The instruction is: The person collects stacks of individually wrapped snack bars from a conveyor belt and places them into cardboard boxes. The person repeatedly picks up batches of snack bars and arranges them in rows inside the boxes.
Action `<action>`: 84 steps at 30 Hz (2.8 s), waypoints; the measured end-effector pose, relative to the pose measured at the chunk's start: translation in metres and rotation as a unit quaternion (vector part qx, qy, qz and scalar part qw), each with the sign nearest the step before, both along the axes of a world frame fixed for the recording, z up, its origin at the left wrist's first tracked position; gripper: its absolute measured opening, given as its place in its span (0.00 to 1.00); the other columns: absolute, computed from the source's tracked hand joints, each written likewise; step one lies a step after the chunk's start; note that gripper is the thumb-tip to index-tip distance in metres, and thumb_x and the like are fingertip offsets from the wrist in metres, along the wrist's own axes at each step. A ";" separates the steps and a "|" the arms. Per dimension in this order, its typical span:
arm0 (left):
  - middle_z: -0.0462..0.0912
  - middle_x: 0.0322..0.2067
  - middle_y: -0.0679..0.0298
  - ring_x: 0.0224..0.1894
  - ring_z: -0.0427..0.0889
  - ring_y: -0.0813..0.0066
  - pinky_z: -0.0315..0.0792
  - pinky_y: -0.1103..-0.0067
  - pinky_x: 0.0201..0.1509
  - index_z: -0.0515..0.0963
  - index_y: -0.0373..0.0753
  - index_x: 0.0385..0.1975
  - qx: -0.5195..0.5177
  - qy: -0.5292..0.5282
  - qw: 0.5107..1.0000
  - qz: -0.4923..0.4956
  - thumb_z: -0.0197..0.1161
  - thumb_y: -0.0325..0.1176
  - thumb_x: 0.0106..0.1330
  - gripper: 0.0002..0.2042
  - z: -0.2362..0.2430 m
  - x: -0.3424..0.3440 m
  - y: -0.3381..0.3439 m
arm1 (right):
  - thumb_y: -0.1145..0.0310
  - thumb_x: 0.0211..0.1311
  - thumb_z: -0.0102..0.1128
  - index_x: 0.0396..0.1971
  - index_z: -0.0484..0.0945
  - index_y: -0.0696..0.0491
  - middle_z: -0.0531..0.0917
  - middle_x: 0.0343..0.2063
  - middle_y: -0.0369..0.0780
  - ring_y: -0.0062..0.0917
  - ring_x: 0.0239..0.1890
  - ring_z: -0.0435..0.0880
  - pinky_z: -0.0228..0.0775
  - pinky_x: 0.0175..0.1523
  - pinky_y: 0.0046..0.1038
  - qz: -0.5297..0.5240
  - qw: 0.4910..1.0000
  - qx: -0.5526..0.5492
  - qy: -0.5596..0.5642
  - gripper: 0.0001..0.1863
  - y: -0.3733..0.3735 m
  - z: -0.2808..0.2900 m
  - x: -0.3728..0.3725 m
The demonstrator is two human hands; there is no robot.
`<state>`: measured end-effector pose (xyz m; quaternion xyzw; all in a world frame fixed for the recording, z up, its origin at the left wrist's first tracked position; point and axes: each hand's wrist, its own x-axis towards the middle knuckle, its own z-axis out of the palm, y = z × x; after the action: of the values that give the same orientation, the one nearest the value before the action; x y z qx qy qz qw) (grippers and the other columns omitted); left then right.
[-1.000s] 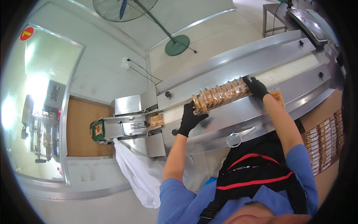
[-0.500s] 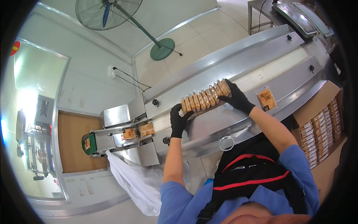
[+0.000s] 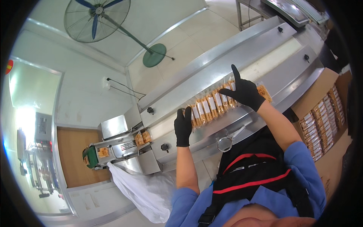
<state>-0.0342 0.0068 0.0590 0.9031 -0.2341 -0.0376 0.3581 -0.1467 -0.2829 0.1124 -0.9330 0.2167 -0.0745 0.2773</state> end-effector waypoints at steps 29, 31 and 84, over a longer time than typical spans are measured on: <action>0.77 0.50 0.48 0.37 0.86 0.46 0.79 0.57 0.35 0.71 0.57 0.62 0.285 -0.013 0.952 -0.109 0.49 0.40 0.75 0.17 -0.036 -0.033 -0.084 | 0.54 0.64 0.62 0.46 0.80 0.61 0.84 0.30 0.52 0.47 0.38 0.84 0.76 0.49 0.44 -0.106 0.974 0.022 -0.200 0.24 -0.081 -0.081 -0.083; 0.78 0.50 0.48 0.37 0.86 0.46 0.79 0.57 0.36 0.71 0.57 0.62 0.293 -0.032 0.948 -0.117 0.49 0.40 0.75 0.17 -0.036 -0.033 -0.079 | 0.53 0.63 0.62 0.48 0.79 0.59 0.84 0.35 0.53 0.48 0.42 0.84 0.76 0.49 0.44 -0.050 0.991 -0.042 -0.114 0.24 -0.088 -0.078 -0.082; 0.63 0.62 0.43 0.60 0.67 0.40 0.66 0.52 0.60 0.64 0.51 0.70 -0.109 -0.216 0.784 -0.572 0.71 0.62 0.52 0.45 0.083 -0.431 -0.567 | 0.42 0.58 0.67 0.48 0.79 0.59 0.80 0.47 0.52 0.48 0.51 0.76 0.68 0.58 0.45 -0.668 0.713 -0.203 -0.065 0.33 -0.222 0.004 -0.527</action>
<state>-0.4657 -0.5598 0.1415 0.5431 -0.7814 -0.0142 0.3070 -0.6733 -0.5046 0.1167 -0.5720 0.7444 -0.3433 -0.0273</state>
